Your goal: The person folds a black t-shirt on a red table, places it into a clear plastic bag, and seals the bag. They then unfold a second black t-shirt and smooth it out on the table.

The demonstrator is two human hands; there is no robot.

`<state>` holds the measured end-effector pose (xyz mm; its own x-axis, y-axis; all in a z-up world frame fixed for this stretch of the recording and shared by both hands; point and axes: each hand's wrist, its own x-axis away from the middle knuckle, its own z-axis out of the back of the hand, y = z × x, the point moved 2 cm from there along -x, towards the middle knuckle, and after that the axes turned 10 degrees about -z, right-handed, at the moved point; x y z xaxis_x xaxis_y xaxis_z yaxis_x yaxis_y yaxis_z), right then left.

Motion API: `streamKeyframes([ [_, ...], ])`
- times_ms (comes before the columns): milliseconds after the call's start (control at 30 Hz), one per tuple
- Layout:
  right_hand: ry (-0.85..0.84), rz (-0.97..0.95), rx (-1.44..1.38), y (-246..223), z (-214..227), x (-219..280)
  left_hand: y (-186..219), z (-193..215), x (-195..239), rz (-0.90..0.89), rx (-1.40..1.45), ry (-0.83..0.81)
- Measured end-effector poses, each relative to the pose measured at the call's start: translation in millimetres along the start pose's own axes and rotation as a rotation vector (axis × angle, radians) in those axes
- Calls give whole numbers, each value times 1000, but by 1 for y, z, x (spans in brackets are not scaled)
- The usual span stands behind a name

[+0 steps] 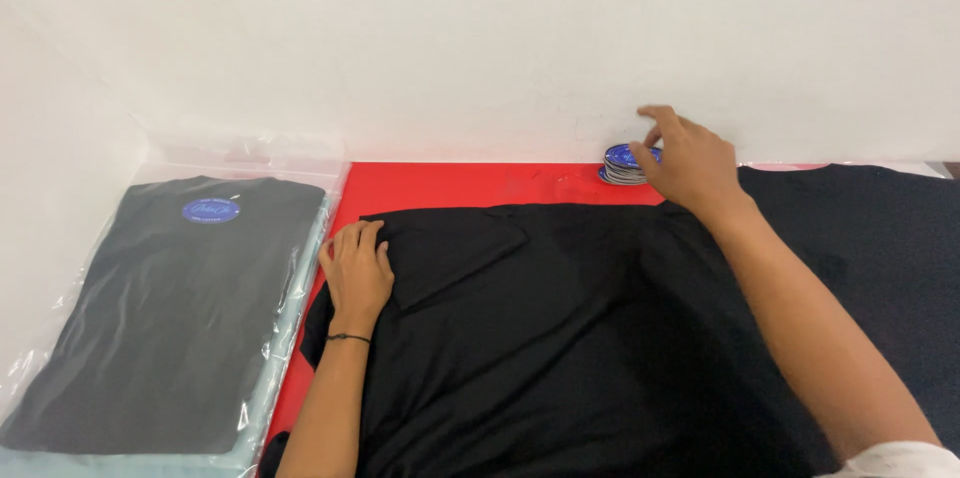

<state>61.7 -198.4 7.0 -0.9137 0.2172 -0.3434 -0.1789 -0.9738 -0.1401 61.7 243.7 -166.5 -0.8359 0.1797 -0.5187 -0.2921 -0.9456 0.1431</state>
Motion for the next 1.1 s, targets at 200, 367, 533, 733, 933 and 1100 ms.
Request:
streamKeyframes([
  [200,-443,-120,195,63,12,61,16,23,-3,-176,50,45],
  [367,-371,-113,554,153,-32,95,31,40,-7,-256,269,-249],
  [533,-301,-147,441,168,-29,99,30,33,-4,-248,226,-273],
  [733,18,-197,232,162,-6,73,18,13,-10,-261,67,-199],
  [933,206,-123,21,138,-3,32,2,-19,-33,-292,-251,-15],
  [1100,90,-85,-28,126,-26,24,-5,-29,-46,-270,-398,119],
])
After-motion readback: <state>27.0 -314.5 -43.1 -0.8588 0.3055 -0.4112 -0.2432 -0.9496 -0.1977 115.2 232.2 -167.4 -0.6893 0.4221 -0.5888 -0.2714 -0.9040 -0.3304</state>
